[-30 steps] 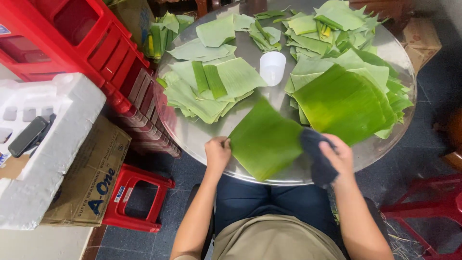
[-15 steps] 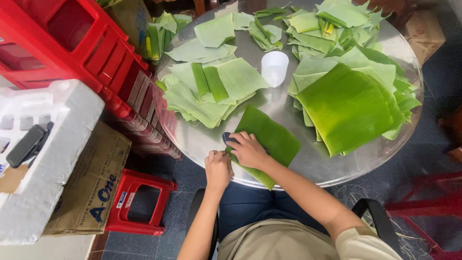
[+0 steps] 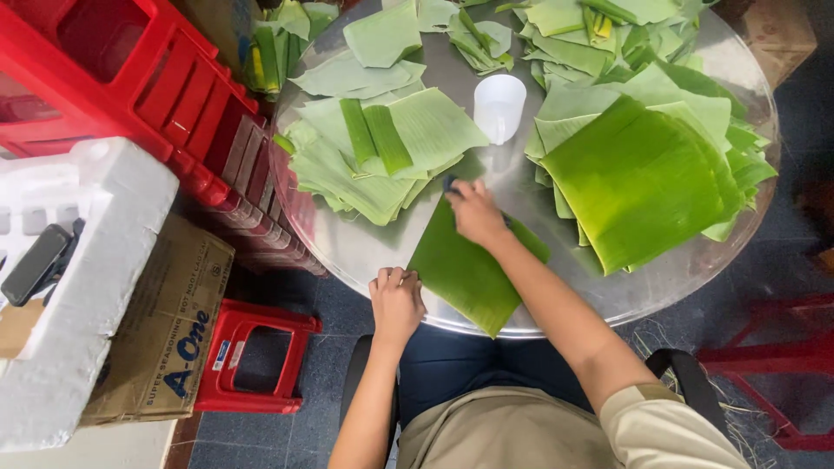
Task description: Cleaning banana leaves with a cloth and stacking them on a table
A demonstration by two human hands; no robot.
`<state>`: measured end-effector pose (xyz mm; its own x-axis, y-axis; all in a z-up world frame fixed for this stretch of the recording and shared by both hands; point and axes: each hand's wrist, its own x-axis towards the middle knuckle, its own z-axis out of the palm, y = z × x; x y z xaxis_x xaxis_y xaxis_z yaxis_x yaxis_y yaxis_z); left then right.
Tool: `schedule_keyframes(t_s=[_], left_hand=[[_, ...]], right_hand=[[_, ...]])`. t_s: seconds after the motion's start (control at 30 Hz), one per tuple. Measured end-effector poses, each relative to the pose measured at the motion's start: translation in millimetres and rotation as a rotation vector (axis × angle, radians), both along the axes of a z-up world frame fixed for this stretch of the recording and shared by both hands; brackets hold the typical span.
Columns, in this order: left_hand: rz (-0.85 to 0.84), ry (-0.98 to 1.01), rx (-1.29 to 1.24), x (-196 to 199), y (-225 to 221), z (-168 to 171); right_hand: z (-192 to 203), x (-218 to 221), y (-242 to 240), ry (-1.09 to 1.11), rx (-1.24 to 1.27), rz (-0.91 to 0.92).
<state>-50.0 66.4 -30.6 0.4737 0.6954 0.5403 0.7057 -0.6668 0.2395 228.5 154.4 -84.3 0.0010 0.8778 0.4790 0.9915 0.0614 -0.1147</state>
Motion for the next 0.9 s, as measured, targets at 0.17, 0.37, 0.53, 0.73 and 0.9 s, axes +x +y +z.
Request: schedule_keyframes(t_s=[0.17,0.37,0.53,0.73,0.9], left_hand=[[0.012,-0.013,-0.024,-2,0,-4],[0.037,0.015,-0.056,-1,0,-4],[0.061,0.033,-0.096,3,-2,5],[0.044,-0.019,-0.182,4,8,2],[0.121,0.051,-0.236,9,10,0]], right_hand=[[28,-73,-106,-0.024,0.04,0.487],[16,0,-92,0.099,0.041,0.452],[7,37,-74,0.035,-0.085,-0.144],[43,-71,-174,-0.117,-0.07,0.432],[34,-20,-175,0.07,-0.085,0.25]])
